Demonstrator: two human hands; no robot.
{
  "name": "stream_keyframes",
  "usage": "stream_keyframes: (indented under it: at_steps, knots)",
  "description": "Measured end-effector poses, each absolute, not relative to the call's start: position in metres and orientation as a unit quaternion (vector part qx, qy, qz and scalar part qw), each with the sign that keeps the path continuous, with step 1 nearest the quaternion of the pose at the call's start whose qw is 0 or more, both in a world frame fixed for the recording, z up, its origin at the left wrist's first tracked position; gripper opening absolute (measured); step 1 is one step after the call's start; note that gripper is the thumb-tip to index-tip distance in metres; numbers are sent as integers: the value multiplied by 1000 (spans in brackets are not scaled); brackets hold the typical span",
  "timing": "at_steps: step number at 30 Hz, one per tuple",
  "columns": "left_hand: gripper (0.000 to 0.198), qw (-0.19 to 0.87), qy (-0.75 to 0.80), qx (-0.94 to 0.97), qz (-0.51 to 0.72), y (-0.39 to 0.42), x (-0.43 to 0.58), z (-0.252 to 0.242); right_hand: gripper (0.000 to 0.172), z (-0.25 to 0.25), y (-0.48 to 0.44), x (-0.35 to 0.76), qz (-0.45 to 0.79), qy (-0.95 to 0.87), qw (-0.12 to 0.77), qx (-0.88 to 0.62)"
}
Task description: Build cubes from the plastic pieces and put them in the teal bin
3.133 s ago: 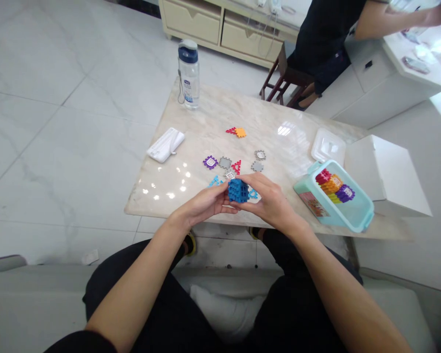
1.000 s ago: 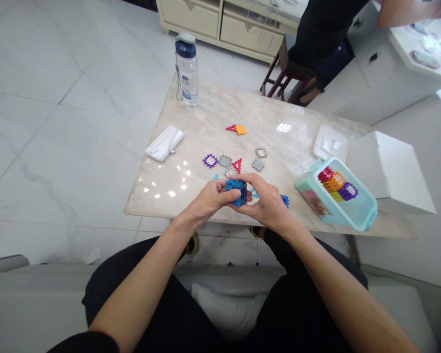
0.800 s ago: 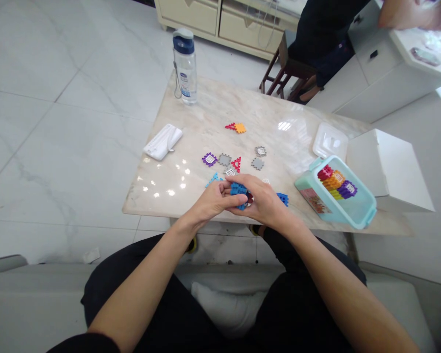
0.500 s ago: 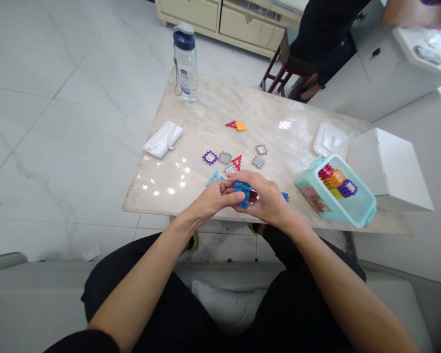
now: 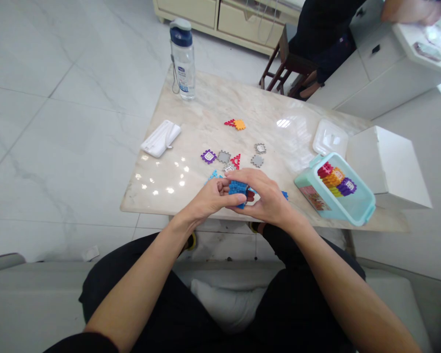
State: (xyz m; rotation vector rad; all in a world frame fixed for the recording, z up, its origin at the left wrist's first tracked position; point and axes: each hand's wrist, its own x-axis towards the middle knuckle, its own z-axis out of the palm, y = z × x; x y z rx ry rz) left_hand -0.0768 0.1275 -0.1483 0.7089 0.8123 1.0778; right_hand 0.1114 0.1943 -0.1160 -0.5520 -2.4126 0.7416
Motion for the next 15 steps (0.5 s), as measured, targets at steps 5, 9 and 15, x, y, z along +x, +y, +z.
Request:
stream_keyframes:
  at_steps: [5,9,15]
  knots:
    - [50,726,353,338,483,127,-77,-148,41,-116,195,112,264,-897,283,-212]
    - [51,722,346,351,486,127,-77,-150,41,-115,195,112,262,-897,293,-204]
    - [53,718,368,326,493,127,-76,-152,58,-111,193,114,301,-894,239,-229]
